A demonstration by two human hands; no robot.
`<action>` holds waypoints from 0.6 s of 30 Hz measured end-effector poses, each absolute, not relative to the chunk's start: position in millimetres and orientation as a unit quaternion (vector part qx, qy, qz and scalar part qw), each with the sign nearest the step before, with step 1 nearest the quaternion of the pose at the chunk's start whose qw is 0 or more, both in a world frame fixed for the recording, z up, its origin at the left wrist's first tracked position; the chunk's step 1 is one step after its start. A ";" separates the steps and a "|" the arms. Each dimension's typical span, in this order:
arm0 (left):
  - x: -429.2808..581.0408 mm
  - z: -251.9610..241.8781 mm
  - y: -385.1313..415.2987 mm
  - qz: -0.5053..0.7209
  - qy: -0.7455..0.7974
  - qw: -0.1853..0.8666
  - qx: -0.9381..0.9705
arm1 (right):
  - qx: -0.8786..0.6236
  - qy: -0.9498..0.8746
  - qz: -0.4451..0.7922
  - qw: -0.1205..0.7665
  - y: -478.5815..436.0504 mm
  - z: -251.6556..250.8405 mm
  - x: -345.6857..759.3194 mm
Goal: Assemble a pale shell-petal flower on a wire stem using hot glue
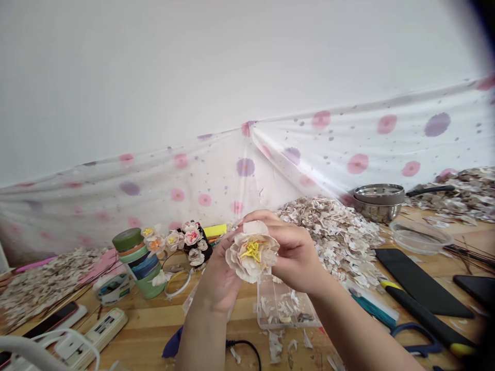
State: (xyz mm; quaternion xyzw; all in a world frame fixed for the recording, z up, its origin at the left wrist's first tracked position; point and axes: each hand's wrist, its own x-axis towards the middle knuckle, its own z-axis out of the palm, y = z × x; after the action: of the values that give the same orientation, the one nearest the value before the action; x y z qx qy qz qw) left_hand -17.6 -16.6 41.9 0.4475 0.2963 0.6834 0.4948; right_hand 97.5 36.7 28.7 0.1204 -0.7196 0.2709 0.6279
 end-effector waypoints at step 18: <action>-16.0 34.8 -13.2 0.676 0.291 0.511 0.444 | 0.137 -0.715 0.237 0.644 41.5 29.7 99.7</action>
State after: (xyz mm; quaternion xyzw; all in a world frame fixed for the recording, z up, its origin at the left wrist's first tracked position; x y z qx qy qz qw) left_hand -16.0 -13.2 34.8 0.4441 0.2909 0.6762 0.5108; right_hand 99.7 41.5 29.7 0.1373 -0.7146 0.2375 0.6435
